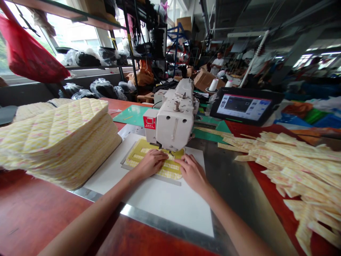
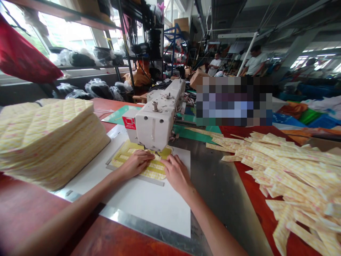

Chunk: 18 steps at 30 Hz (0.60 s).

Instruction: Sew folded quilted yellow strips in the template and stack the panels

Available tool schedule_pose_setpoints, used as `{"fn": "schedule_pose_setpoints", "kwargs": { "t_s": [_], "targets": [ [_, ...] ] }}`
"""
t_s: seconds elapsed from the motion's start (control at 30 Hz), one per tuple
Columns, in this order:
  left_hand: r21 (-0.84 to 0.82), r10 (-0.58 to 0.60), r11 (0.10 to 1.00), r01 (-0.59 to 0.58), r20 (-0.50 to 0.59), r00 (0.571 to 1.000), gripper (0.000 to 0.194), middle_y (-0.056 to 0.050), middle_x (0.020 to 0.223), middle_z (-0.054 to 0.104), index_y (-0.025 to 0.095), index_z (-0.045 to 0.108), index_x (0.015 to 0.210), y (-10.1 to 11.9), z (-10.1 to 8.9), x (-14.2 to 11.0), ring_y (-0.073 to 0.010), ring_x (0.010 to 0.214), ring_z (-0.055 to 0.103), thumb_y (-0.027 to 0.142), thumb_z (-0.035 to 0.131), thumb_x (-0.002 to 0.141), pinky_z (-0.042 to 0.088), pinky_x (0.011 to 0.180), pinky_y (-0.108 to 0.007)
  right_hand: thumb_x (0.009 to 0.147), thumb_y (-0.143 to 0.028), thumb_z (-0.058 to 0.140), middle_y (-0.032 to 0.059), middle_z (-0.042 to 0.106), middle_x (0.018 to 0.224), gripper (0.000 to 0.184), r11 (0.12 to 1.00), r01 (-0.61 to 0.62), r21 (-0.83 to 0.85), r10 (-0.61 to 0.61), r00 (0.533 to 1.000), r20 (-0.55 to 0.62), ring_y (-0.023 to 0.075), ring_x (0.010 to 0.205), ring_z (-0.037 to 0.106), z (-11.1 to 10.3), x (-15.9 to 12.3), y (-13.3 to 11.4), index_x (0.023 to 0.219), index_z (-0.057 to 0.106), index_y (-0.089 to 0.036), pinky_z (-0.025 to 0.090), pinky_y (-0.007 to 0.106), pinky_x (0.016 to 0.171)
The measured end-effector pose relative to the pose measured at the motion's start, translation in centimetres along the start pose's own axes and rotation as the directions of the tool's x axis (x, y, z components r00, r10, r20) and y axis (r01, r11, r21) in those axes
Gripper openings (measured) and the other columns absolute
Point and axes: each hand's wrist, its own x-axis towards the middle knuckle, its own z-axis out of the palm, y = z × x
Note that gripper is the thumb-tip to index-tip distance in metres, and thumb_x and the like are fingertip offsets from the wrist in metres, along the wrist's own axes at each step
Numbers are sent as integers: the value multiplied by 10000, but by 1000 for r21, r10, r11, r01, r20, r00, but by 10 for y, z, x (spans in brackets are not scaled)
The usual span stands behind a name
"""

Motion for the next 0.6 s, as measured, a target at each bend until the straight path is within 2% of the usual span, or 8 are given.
{"fn": "schedule_pose_setpoints", "kwargs": {
  "t_s": [0.13,0.33,0.6],
  "targets": [
    [-48,-15,999,13,-37,999,348,-75,1160,767,193,755,1142,2,9,6,-236,1070,694,67,525,914,523,982,-384,932,-39,519,66,638,1035,407,999,-18,30,18,1000,4,254,1028,596,-5,-4,6,1210,721,-257,563,431,938],
    [-73,-57,996,51,-87,995,381,-81,1108,783,176,781,1077,-7,18,16,-230,1007,721,14,514,857,555,949,-360,918,-29,523,74,645,1062,431,1000,-1,-4,1,1000,-4,250,1040,597,-6,2,15,1224,716,-264,572,414,936],
    [-63,-85,995,77,-130,988,371,-82,988,795,173,794,1046,-17,8,16,-222,895,704,26,518,846,576,863,-350,964,-74,505,70,649,1009,366,997,80,-3,-80,997,2,233,997,620,4,9,6,1249,691,-210,571,373,898]
  ]
}}
